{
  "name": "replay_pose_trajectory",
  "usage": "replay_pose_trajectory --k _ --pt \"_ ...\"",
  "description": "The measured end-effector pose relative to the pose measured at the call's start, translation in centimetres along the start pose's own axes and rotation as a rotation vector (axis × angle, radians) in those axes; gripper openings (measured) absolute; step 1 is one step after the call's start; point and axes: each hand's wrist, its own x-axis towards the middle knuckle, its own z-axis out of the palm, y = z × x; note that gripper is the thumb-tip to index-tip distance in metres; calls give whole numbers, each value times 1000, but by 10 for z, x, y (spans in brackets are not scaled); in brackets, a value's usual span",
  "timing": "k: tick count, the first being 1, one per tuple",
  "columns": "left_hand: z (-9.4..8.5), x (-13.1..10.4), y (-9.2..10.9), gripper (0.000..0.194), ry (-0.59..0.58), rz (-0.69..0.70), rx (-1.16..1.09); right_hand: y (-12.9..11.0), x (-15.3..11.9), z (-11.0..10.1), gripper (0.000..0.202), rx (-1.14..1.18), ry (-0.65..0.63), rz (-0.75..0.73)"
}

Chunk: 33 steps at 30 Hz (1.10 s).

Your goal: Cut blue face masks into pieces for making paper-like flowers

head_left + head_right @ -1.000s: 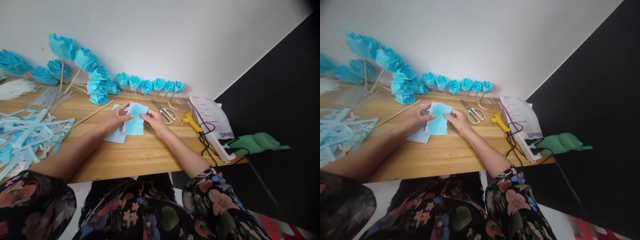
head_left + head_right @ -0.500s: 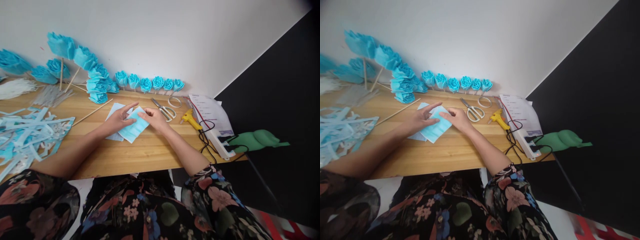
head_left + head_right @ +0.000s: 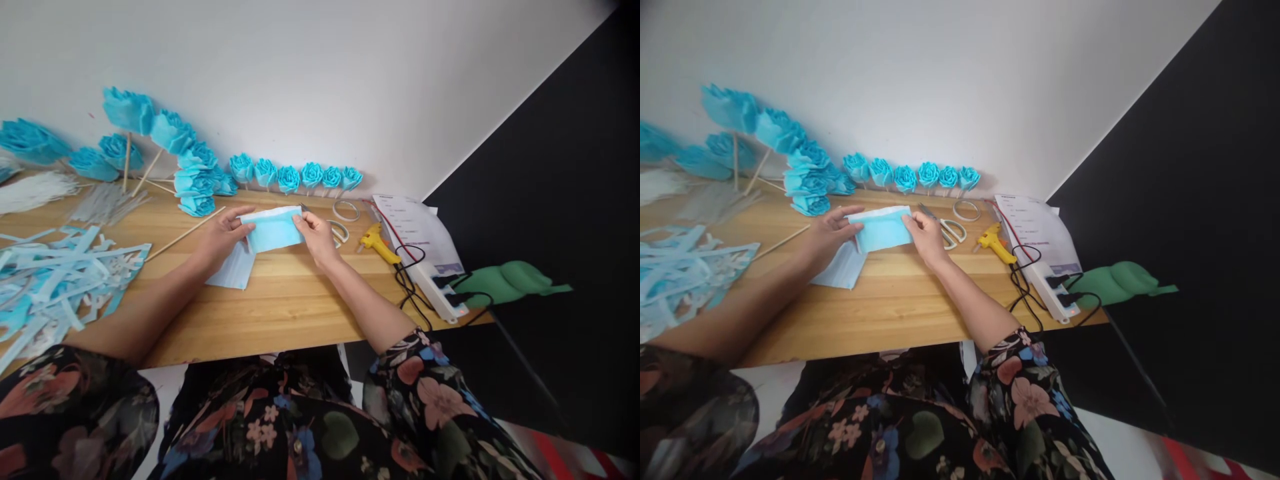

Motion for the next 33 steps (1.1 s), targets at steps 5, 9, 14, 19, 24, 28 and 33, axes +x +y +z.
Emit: replay_pose_trajectory --k 5,9,14,19,24,28,33 --pt "0 1 -1 38 9 2 8 -3 -2 2 35 78 7 39" --pt "2 -1 7 13 40 -20 6 -4 -2 1 37 88 23 60" --pt "4 -5 14 24 70 -67 -40 0 -1 1 39 70 28 65" --pt "1 0 2 20 53 -53 -79 1 -1 1 41 44 42 53" --pt "-3 7 -12 15 23 -120 -272 2 -1 0 40 57 34 32" --pt "-5 9 -13 13 19 -173 -366 3 -1 0 39 -3 18 -1" --pt "-4 9 -10 14 3 -182 -443 6 0 -1 38 -45 16 -32"
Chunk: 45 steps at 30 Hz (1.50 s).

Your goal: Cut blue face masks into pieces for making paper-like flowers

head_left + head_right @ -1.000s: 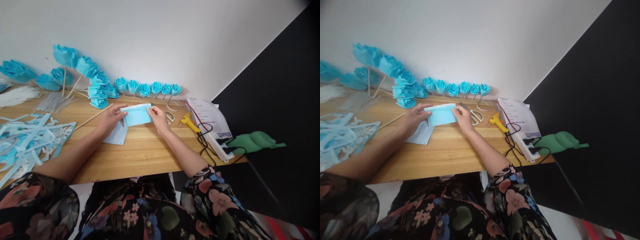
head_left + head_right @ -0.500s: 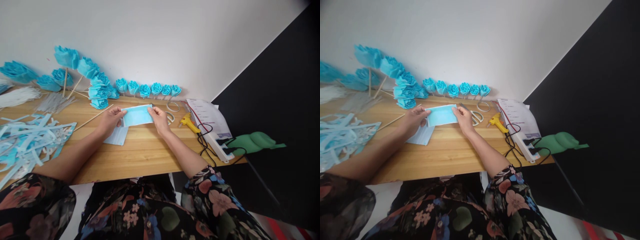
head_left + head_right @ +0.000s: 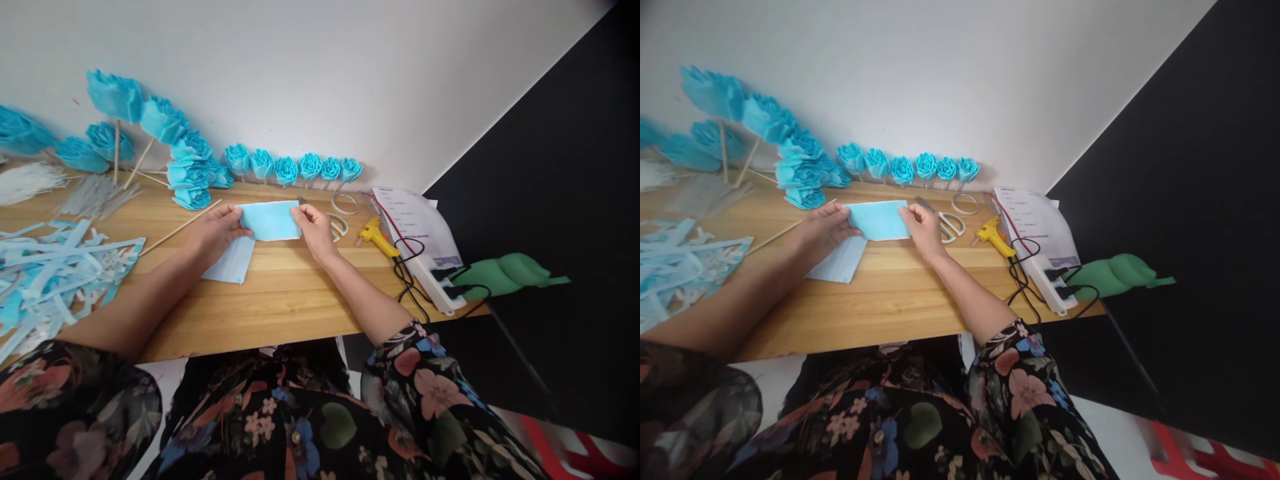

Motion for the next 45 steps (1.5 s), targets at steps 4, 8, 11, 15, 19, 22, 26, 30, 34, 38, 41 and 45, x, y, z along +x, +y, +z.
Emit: replay_pose_trajectory --k 4,8,11,15,19,22,26,30,34,38,41,45 --pt "4 -1 3 14 -2 -3 -11 3 1 0 37 -6 -15 1" --pt "5 -2 4 13 12 -11 -23 4 2 0 37 -39 -19 2" --pt "4 0 3 11 14 -16 -34 4 2 0 36 -6 -28 6" --pt "1 2 0 12 -17 -4 -26 6 3 1 35 73 -47 13" --pt "-3 2 -3 18 4 10 3 7 3 1 37 79 -42 35" --pt "-3 2 -3 21 9 20 25 6 3 1 36 61 -27 30" --pt "1 -1 -1 24 41 44 53 4 2 1 36 21 -8 31" --pt "5 -4 1 22 2 68 31 5 2 2 37 63 13 32" --pt "7 -5 4 18 -34 26 -4 7 2 2 37 108 18 36" --pt "10 -6 7 18 -43 -8 -18 5 2 2 39 84 29 54" --pt "13 -7 6 25 -74 -2 1 4 1 3 40 62 24 53" --pt "17 -12 5 45 -102 -52 116 4 -2 8 39 24 -34 9"
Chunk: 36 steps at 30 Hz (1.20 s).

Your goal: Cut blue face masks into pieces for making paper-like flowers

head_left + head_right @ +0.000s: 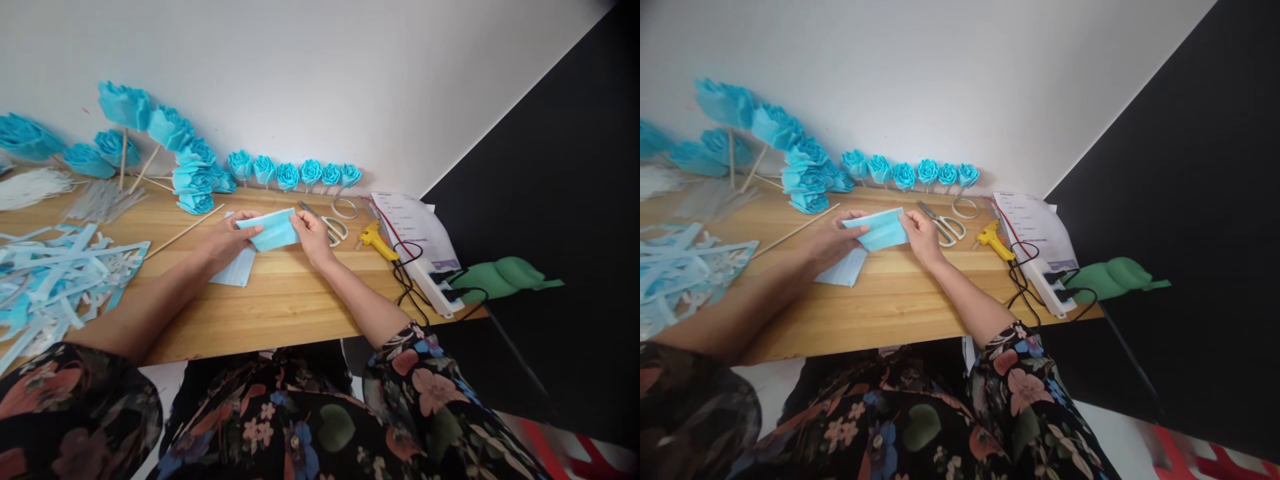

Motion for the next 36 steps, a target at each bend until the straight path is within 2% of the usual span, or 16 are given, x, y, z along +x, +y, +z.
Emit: replay_pose_trajectory --k 5,8,14,22,28,36 --pt "4 -9 7 54 -105 -123 110 -5 -6 6 34 -7 -46 -78" --pt "4 -11 9 47 -174 -169 158 -10 -9 7 33 -45 -72 -98" --pt "-5 -6 3 30 -188 -78 273 -13 -9 7 32 -75 -102 -124" --pt "-12 -6 10 35 -309 -67 411 -10 -4 4 35 -11 -95 -58" --pt "-12 -6 12 36 -281 -88 429 1 0 -4 37 22 -122 3" --pt "-14 -5 7 39 -259 -83 410 -6 1 -8 49 291 -284 164"
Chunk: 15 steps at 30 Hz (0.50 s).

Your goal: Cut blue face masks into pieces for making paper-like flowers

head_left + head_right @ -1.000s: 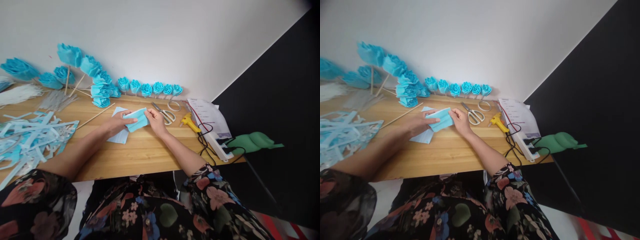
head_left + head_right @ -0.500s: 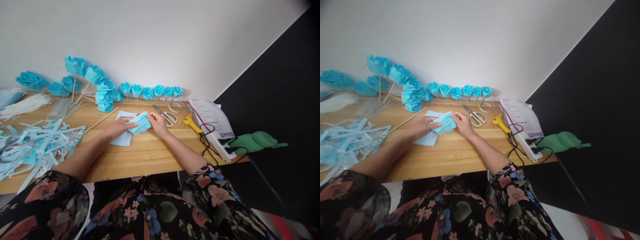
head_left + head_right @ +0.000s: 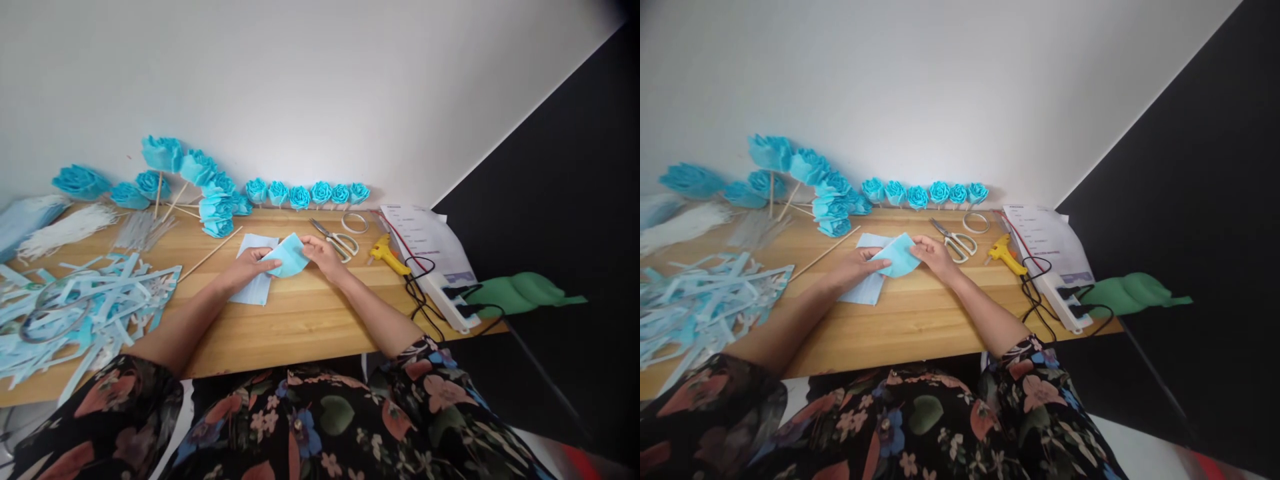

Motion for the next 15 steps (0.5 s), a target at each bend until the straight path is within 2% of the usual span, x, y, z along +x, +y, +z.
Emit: replay_pose_trajectory --k 5,9,15 --pt "-1 1 -3 41 46 -35 44 6 1 3 41 -2 63 36" --pt "-3 3 -6 39 72 -27 15 12 3 -1 37 -97 109 -15" --pt "-7 5 -15 35 75 -38 -83 8 1 -4 34 -256 129 -119"
